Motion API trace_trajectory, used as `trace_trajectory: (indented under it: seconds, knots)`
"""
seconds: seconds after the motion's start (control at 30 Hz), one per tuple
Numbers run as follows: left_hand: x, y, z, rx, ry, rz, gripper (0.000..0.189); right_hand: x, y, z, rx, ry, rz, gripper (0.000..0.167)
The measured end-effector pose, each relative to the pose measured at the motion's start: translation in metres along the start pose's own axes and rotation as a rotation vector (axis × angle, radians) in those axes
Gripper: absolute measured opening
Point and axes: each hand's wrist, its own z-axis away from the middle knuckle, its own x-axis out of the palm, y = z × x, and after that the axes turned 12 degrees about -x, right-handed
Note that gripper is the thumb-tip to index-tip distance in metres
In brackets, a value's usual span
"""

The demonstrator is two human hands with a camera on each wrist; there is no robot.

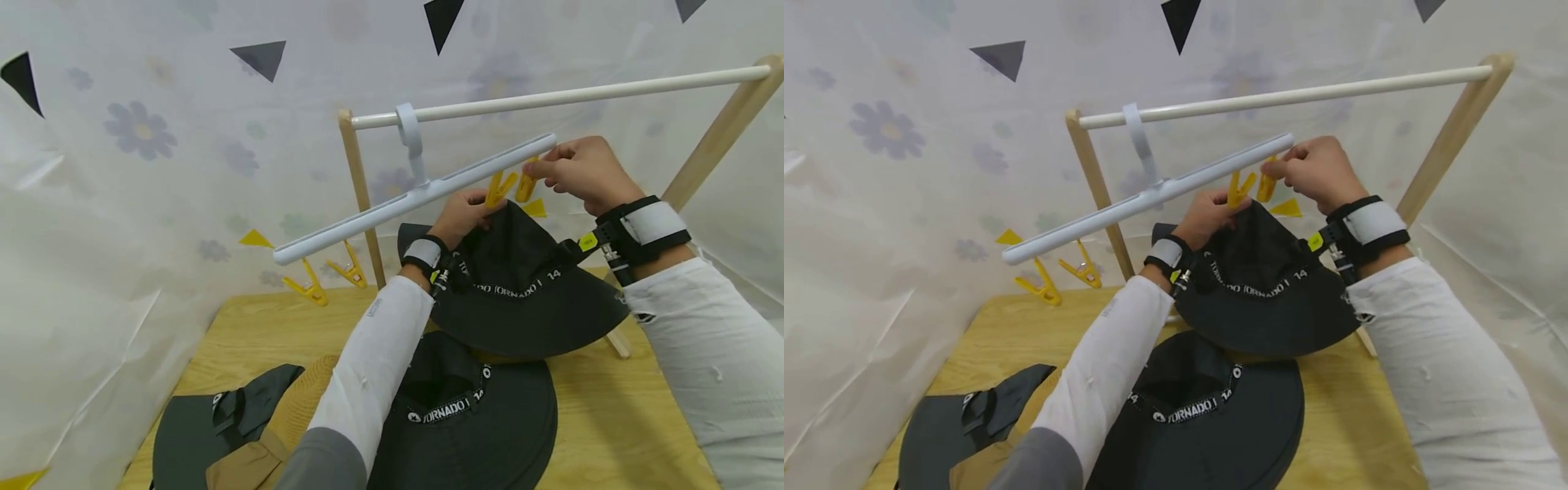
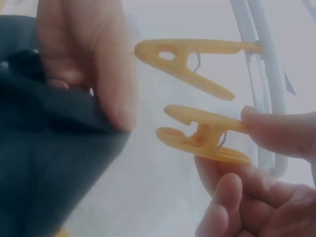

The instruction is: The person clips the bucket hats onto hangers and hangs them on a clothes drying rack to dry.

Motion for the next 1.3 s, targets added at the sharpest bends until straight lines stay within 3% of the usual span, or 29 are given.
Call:
trace_trajectory:
  seconds: [0.27, 0.53, 0.7, 1.3]
  knots:
    - [0.006, 0.009, -0.003, -0.046, 0.038, -0.104, 0.03, 0.004, -0.003, 0.001, -0.015, -0.014, -0.005, 0.051]
    - [0.003, 0.009, 0.003, 0.016, 0.03, -0.018, 0.03, 0.003, -0.005, -0.002, -0.014, 0.025, -0.01, 0.041]
    - [0.002, 0.008, 0.006, 0.056, 0.022, -0.038, 0.028, 0.006, -0.003, -0.003, -0.019, 0.03, -0.006, 0.044]
    - [-0.001, 0.019, 0.013, 0.001, -0.032, -0.017, 0.032, 0.012, 0.0, 0.0, -0.037, 0.092, -0.082, 0.037]
